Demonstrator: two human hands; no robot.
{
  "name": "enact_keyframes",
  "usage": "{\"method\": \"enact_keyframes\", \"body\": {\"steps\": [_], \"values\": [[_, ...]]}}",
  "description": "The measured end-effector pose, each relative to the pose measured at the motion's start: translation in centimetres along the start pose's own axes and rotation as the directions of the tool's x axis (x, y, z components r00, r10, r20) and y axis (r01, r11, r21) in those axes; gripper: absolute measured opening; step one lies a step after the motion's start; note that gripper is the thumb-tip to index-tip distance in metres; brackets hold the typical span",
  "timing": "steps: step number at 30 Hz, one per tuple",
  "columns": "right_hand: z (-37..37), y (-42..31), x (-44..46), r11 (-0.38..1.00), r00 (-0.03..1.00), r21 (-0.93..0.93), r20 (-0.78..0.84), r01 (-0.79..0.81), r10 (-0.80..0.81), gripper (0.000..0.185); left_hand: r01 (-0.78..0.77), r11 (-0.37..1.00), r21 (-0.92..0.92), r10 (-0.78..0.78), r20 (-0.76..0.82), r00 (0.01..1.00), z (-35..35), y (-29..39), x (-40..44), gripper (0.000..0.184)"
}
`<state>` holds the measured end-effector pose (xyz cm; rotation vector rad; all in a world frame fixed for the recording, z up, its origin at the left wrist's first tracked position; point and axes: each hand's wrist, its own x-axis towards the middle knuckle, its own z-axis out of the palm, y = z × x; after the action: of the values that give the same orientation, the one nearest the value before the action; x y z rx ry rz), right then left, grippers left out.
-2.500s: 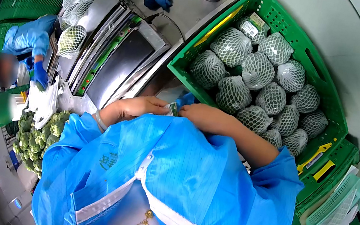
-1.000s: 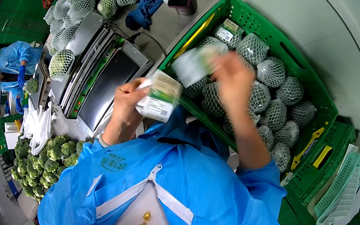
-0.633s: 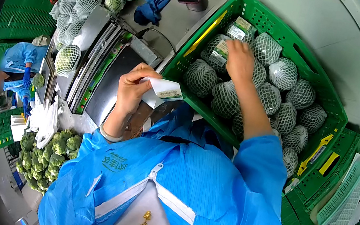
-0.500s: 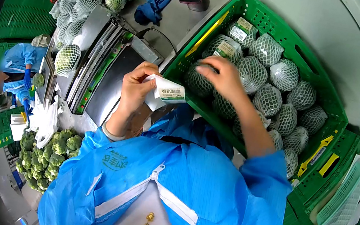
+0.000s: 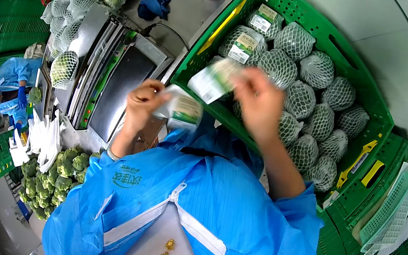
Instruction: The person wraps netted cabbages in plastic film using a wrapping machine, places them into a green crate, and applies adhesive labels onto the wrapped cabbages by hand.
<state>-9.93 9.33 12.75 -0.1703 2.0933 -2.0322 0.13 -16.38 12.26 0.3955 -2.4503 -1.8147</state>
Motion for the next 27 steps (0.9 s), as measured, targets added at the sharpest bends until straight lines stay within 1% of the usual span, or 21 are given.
{"method": "enact_keyframes", "body": {"steps": [1,2,4,6,7,9,10,11,14,15,16,17,18,19,20,21,22,24,25,26,27], "values": [[-0.9,-0.3,2.0,0.996,0.998,-0.089,-0.053,-0.021,0.017,0.016,0.104,0.949,-0.297,-0.126,-0.055,0.991,-0.2,0.9,0.1,0.038],[-0.7,2.2,3.9,0.998,0.998,0.006,0.012,0.068,-0.068,0.025,0.174,0.803,-0.570,-0.259,-0.070,0.963,-0.4,1.6,0.1,0.031],[0.6,7.3,5.3,0.927,0.963,-0.374,0.258,0.031,0.072,0.033,0.197,0.798,-0.570,-0.232,0.011,0.973,-1.1,0.4,0.5,0.022],[2.3,13.3,5.0,0.696,0.927,-0.648,0.369,0.309,-0.069,0.034,0.169,0.832,-0.529,-0.136,0.101,0.986,-0.7,0.8,0.7,0.027],[2.4,11.6,4.8,0.573,0.926,-0.755,0.378,0.319,-0.017,0.036,0.150,0.894,-0.422,-0.125,0.087,0.988,-0.2,1.6,0.7,0.030],[2.5,10.4,5.3,0.426,0.901,-0.794,0.386,0.434,-0.199,0.034,0.053,0.985,-0.163,-0.036,0.107,0.994,-0.3,1.8,0.5,0.035],[2.4,10.0,5.3,0.345,0.874,-0.808,0.396,0.477,-0.281,0.033,0.033,0.989,-0.143,-0.018,0.106,0.994,-0.4,1.7,0.4,0.032],[1.9,9.4,5.4,0.379,0.779,-0.680,0.544,0.627,-0.312,0.030,0.016,0.992,-0.124,-0.002,0.110,0.994,-0.3,1.6,0.4,0.029],[2.1,8.7,4.2,0.618,0.683,-0.422,0.679,0.664,-0.270,0.031,-0.069,0.994,-0.084,0.079,0.114,0.990,0.3,1.3,0.9,0.026],[2.2,6.5,3.4,0.981,0.838,-0.182,0.545,0.074,0.038,0.033,-0.078,0.989,-0.127,0.095,0.137,0.986,0.8,1.6,1.2,0.026],[2.4,4.4,2.9,0.993,0.842,-0.101,0.540,0.056,0.008,0.033,-0.074,0.982,-0.171,0.101,0.157,0.982,1.2,2.0,1.1,0.026],[2.5,2.9,2.2,0.999,0.847,-0.018,0.531,0.028,-0.014,0.033,0.099,0.987,-0.129,-0.072,0.195,0.978,1.4,2.9,0.7,0.024],[2.4,1.4,1.5,0.998,0.858,0.069,0.512,0.004,-0.038,0.033,0.083,0.987,-0.135,-0.057,0.183,0.981,2.0,3.5,0.6,0.024],[2.2,-0.7,0.5,0.987,0.833,-0.100,0.551,0.125,-0.050,0.027,0.063,0.988,-0.140,-0.038,0.175,0.984,2.8,4.0,0.7,0.023],[2.3,-0.4,-0.1,0.920,0.818,-0.196,0.545,0.339,-0.186,0.021,0.043,0.989,-0.143,-0.018,0.173,0.985,3.3,4.2,0.7,0.023],[1.7,-0.8,-0.8,0.889,0.818,-0.242,0.535,0.389,-0.212,0.019,0.085,0.988,-0.131,-0.056,0.214,0.975,3.6,3.5,0.5,0.006],[1.0,-1.6,-1.2,0.853,0.814,-0.289,0.531,0.435,-0.236,0.018,0.059,0.998,0.023,-0.062,0.215,0.975,3.8,3.2,0.5,0.004],[-1.9,-2.3,-1.3,0.839,0.862,-0.314,0.404,0.445,-0.306,0.012,0.014,0.946,0.323,-0.085,0.205,0.975,4.0,2.7,0.0,0.018],[-3.8,-3.0,-1.0,0.948,0.951,-0.155,0.185,0.277,-0.247,0.010,-0.079,0.928,0.364,0.026,0.149,0.988,4.3,2.7,-0.1,0.032],[-5.8,-3.3,-0.5,0.990,0.991,0.048,-0.026,0.130,-0.129,0.008,-0.115,0.939,0.323,0.071,0.146,0.987,3.7,1.4,0.0,0.030],[-7.9,-2.6,0.5,0.993,0.992,0.050,-0.075,0.107,-0.103,0.011,-0.023,0.994,0.106,0.016,0.067,0.998,3.9,1.6,0.1,0.030]]}}
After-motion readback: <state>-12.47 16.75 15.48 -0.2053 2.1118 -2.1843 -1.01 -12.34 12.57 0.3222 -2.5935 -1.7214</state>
